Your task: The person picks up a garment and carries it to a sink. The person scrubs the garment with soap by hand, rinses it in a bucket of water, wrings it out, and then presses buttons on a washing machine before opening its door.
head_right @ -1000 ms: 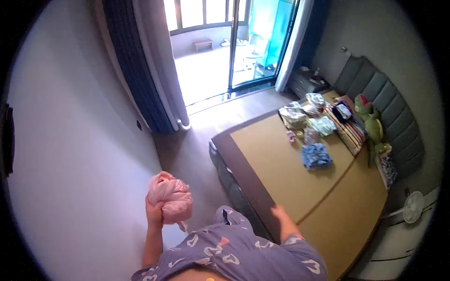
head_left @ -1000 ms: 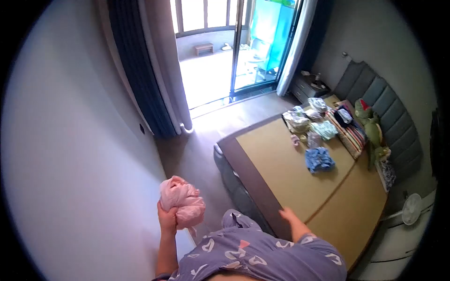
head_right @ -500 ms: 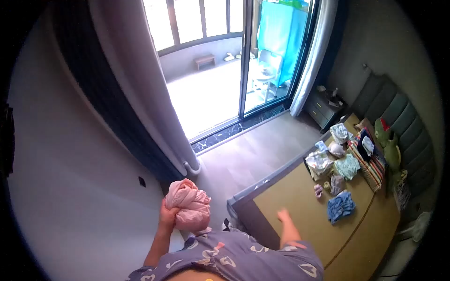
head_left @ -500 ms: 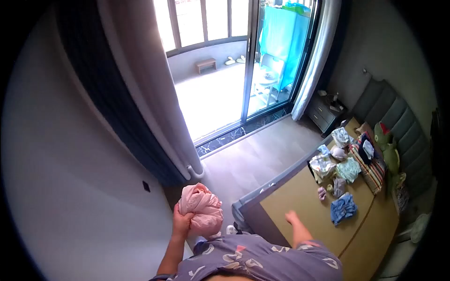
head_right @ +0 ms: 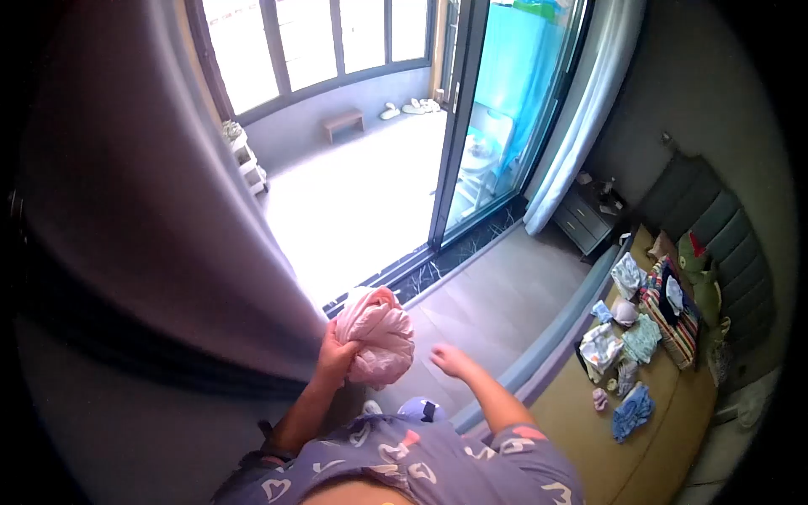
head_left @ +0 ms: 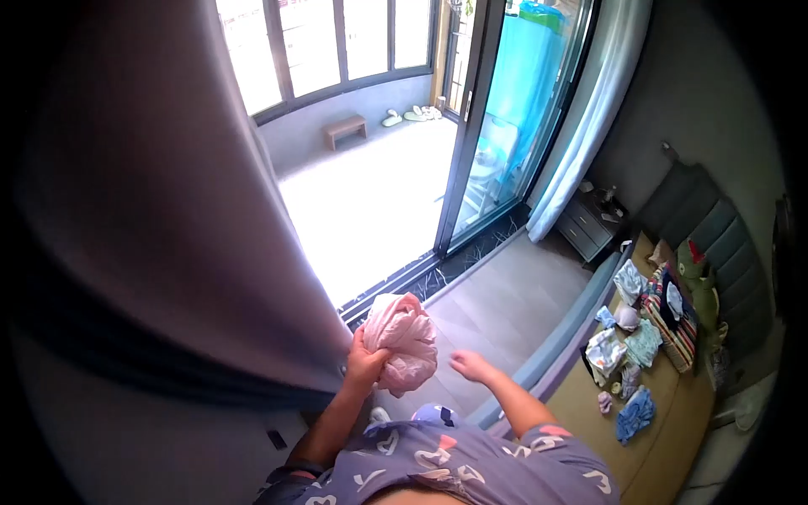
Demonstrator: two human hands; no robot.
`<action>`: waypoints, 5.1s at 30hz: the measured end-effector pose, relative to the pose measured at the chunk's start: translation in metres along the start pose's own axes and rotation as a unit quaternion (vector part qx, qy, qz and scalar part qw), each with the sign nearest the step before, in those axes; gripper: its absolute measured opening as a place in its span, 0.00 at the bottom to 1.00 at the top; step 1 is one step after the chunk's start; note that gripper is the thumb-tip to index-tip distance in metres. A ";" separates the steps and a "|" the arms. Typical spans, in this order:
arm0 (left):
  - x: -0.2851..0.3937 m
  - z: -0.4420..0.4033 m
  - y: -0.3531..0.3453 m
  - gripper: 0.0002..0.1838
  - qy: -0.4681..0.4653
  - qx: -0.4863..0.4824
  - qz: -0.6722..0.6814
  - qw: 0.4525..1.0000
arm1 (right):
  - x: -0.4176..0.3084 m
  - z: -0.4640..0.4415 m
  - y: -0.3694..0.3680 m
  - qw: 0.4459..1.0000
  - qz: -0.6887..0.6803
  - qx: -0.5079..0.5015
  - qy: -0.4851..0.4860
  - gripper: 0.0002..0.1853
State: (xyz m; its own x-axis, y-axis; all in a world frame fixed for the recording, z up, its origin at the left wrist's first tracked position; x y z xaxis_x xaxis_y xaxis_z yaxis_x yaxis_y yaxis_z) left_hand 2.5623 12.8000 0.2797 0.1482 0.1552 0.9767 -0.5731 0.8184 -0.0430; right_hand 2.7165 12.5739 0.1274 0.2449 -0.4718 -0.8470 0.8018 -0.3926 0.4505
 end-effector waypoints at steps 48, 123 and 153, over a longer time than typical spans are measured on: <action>0.237 -1.428 0.050 0.36 0.047 0.002 -0.069 0.997 | 0.250 -0.916 0.506 0.854 -0.009 0.013 -0.520 0.24; 0.400 -2.348 -1.663 0.24 -0.427 -0.747 -0.304 0.409 | 0.574 -1.537 2.078 0.312 -0.627 0.712 0.054 0.31; 0.506 -2.393 -2.334 0.44 -0.419 -0.616 -0.160 0.648 | 0.798 -1.232 2.637 0.496 0.174 0.801 -0.287 0.25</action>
State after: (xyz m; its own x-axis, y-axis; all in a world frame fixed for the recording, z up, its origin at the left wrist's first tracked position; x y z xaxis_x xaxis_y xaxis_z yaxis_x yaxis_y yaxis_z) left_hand 5.9034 12.2930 0.3712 -0.6852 -0.0633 0.7256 0.5326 0.6359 0.5585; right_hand 5.6979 12.1343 0.2925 -0.3470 -0.6975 -0.6270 -0.8090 -0.1156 0.5764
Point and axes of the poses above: each hand's wrist, its own z-axis away from the middle knuckle, its own y-axis out of the back of the hand, x = y × z, the point moved 9 cm from there along -z, towards the middle knuckle, and after that the axes turned 14 degrees about -z, right-handed, at the moved point
